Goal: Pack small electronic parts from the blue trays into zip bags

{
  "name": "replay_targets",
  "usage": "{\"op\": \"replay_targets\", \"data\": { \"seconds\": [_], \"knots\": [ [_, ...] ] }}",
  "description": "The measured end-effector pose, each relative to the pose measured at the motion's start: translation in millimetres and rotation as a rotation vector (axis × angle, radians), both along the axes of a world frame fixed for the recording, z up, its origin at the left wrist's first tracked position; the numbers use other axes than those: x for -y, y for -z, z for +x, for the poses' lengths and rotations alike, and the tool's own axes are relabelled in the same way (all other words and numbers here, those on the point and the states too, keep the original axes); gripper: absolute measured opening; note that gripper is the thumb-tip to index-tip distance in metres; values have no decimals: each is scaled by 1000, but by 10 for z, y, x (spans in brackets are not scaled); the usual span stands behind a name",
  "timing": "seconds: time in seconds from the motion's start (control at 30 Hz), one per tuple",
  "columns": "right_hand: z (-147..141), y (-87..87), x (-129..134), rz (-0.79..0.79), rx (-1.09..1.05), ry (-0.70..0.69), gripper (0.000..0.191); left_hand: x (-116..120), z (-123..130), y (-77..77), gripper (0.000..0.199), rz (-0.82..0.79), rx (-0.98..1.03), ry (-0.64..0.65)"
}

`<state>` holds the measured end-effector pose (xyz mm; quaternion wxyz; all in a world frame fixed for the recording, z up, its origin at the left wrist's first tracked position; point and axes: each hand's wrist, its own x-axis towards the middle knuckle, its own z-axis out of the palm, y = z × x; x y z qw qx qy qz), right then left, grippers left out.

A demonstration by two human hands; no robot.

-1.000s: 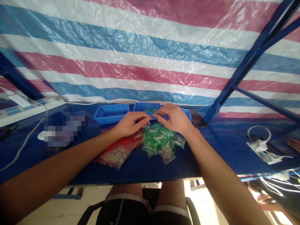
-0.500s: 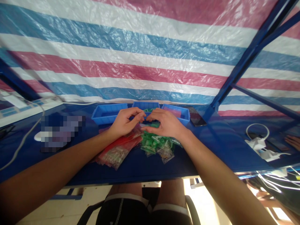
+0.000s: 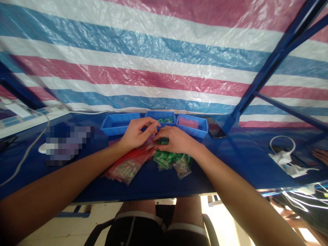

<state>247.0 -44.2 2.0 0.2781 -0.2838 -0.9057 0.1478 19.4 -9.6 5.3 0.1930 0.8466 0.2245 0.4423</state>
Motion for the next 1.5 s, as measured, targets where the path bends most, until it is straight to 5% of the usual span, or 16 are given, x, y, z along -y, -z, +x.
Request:
{"op": "replay_targets", "data": {
  "seconds": [0.7, 1.03, 1.5],
  "knots": [
    [28, -118, 65, -14, 50, 2, 9, 1, 11, 3, 31, -20, -37, 13],
    [68, -126, 67, -153, 78, 35, 62, 7, 19, -3, 30, -36, -29, 24],
    [57, -105, 27, -105, 38, -25, 16, 6, 19, -10, 29, -21, -30, 27]
  ]
}}
